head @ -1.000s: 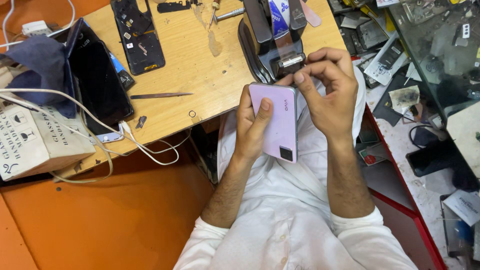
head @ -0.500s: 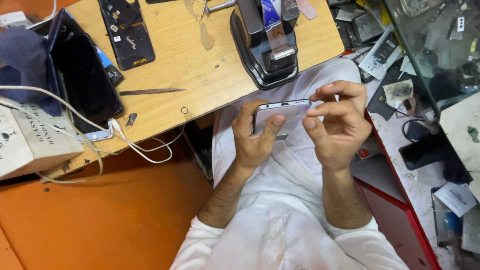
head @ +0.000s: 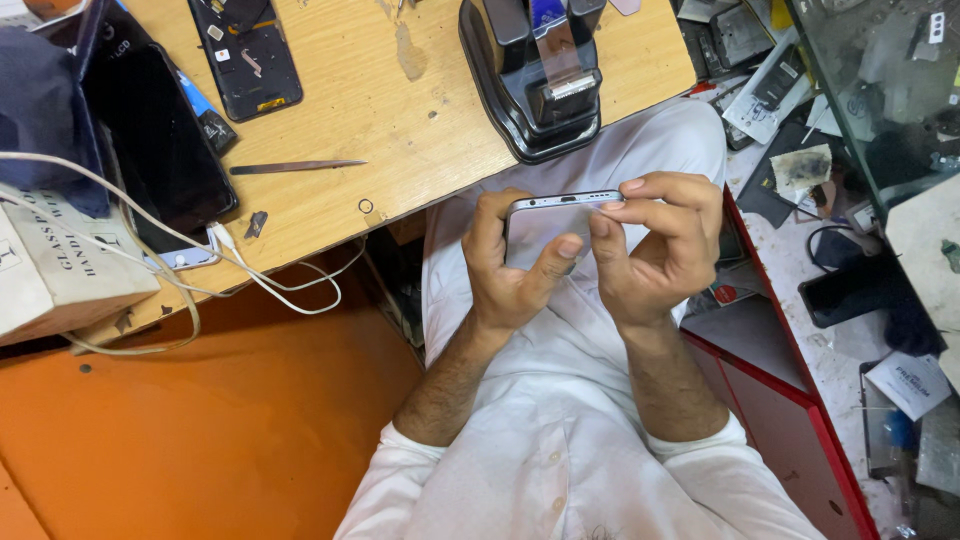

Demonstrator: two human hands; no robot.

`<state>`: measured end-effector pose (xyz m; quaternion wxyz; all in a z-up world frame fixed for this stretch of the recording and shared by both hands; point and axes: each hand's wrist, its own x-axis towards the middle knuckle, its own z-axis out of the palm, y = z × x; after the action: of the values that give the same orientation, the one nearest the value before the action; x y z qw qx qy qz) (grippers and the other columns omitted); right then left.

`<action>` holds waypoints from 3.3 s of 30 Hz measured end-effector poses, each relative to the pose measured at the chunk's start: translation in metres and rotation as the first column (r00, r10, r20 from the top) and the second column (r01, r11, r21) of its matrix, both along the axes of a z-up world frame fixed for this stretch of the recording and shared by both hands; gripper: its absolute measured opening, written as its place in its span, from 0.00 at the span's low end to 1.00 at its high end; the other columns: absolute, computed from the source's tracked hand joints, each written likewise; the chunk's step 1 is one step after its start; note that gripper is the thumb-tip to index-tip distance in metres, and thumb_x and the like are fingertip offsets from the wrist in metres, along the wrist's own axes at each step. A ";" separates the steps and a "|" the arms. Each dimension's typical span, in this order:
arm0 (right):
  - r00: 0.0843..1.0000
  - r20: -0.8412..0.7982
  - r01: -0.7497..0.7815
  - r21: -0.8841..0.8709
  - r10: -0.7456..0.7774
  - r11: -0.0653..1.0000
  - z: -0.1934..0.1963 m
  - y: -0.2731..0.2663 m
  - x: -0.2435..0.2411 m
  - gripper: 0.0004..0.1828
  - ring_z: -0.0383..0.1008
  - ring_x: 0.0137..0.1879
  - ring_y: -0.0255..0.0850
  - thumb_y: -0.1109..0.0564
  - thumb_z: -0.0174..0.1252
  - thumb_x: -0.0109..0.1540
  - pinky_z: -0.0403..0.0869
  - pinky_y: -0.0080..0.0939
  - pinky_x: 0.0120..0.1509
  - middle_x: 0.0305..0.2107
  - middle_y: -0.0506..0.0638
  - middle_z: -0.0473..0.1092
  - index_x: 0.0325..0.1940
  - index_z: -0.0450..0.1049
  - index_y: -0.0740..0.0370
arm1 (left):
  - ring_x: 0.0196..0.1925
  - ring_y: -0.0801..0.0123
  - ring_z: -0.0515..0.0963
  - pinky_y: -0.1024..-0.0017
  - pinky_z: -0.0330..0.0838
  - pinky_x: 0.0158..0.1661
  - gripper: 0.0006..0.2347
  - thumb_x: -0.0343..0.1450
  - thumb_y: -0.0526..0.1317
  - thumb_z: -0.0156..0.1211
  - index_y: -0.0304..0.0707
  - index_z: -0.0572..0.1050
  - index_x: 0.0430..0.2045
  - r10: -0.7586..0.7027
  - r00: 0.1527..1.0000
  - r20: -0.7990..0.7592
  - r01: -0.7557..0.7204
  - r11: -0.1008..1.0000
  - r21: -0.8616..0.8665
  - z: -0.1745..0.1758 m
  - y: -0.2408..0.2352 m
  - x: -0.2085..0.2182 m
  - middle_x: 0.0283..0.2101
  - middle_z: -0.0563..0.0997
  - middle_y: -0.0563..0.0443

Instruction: The person disassembles a smartphone, removes the back cover and internal components, and uses a screwdriver to manipulate parts. They then reassemble the phone, connect a charging cable, and wipe the device with a cloth.

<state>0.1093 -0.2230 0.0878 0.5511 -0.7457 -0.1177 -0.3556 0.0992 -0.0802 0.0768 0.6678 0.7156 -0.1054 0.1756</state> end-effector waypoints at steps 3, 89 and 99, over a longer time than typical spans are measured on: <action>0.983 0.143 0.131 -0.087 -0.118 0.987 0.008 0.012 0.007 0.18 0.69 0.55 0.41 0.52 0.71 0.63 0.74 0.37 0.57 0.47 0.53 0.65 0.45 0.71 0.63 | 0.36 0.75 0.83 0.77 0.78 0.38 0.22 0.70 0.50 0.75 0.36 0.69 0.44 0.048 0.999 0.009 -0.048 0.999 -0.005 -0.004 -0.005 0.000 0.38 0.82 0.51; 0.953 -0.167 -0.220 0.202 0.255 0.954 0.009 -0.007 0.019 0.11 0.61 0.70 0.41 0.55 0.70 0.69 0.70 0.43 0.72 0.64 0.52 0.60 0.42 0.78 0.65 | 0.33 0.77 0.74 0.76 0.71 0.39 0.13 0.84 0.43 0.47 0.32 0.73 0.54 -0.072 0.945 -0.320 0.037 0.993 -0.115 0.013 -0.019 0.002 0.35 0.77 0.49; 0.997 -0.078 -0.003 0.008 0.004 1.000 0.007 0.015 0.016 0.18 0.60 0.70 0.39 0.49 0.76 0.67 0.73 0.41 0.70 0.66 0.50 0.55 0.50 0.76 0.59 | 0.40 0.78 0.76 0.77 0.72 0.41 0.14 0.84 0.47 0.47 0.32 0.72 0.49 0.018 0.988 -0.152 -0.039 0.990 -0.136 0.007 -0.017 0.002 0.38 0.79 0.49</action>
<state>0.1257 -0.2083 0.0945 0.5587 -0.7567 -0.0961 -0.3255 0.1017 -0.0974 0.0840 0.7194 0.6800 -0.0320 0.1378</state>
